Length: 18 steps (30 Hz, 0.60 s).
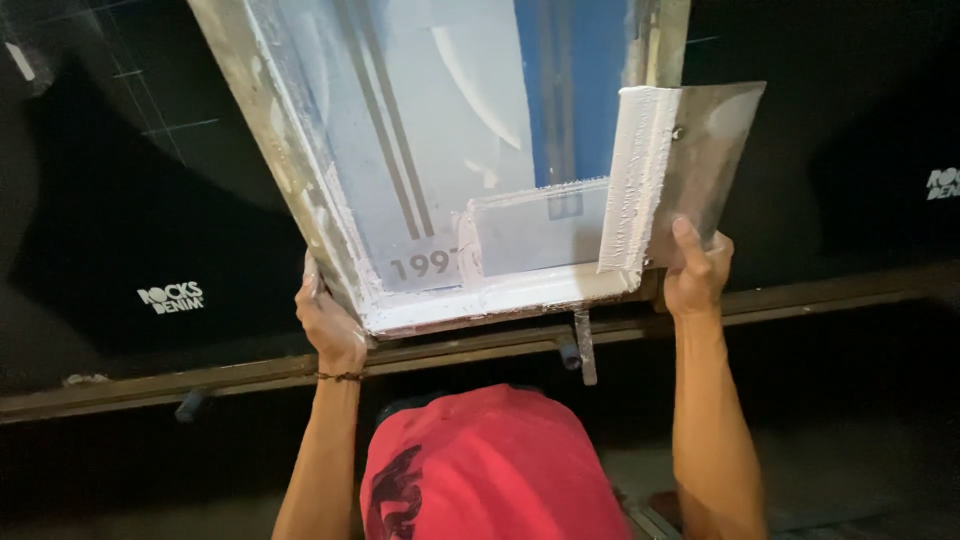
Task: Applying white ink to clothing items using a screen frame and a squeegee tool.
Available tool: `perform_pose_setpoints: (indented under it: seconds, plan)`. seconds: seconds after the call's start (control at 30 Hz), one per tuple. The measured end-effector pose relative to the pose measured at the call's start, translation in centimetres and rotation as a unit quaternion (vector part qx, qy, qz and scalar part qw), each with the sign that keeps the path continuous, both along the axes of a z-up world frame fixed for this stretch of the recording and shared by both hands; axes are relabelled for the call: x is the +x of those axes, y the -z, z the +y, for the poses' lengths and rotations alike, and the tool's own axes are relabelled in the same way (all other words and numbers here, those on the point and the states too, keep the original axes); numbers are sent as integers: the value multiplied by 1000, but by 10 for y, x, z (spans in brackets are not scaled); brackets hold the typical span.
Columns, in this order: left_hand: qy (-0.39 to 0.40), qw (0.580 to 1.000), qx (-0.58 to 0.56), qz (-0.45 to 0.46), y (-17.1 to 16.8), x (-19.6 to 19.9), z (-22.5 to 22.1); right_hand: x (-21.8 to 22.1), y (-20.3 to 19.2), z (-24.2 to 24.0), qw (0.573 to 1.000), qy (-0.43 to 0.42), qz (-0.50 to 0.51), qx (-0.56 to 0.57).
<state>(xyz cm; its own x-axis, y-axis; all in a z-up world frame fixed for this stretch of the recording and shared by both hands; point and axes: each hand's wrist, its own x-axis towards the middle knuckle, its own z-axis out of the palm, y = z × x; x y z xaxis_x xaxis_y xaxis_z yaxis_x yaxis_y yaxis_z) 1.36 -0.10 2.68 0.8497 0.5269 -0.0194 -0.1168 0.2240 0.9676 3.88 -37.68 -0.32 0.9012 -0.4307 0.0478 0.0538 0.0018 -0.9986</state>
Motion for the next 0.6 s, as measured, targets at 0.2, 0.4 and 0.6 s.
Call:
perform_pose_setpoints:
  seconds: [0.2,0.4,0.6]
  plan:
    - [-7,998,48,45,-35,2,-17,-1,-1,4,1000,-3,-4,4]
    - [0,998,11,65,-52,-4,-24,-7,-38,22,1000,-10,-18,15]
    - [37,997,22,70,-39,-6,-16,-7,-43,30,998,22,-3,53]
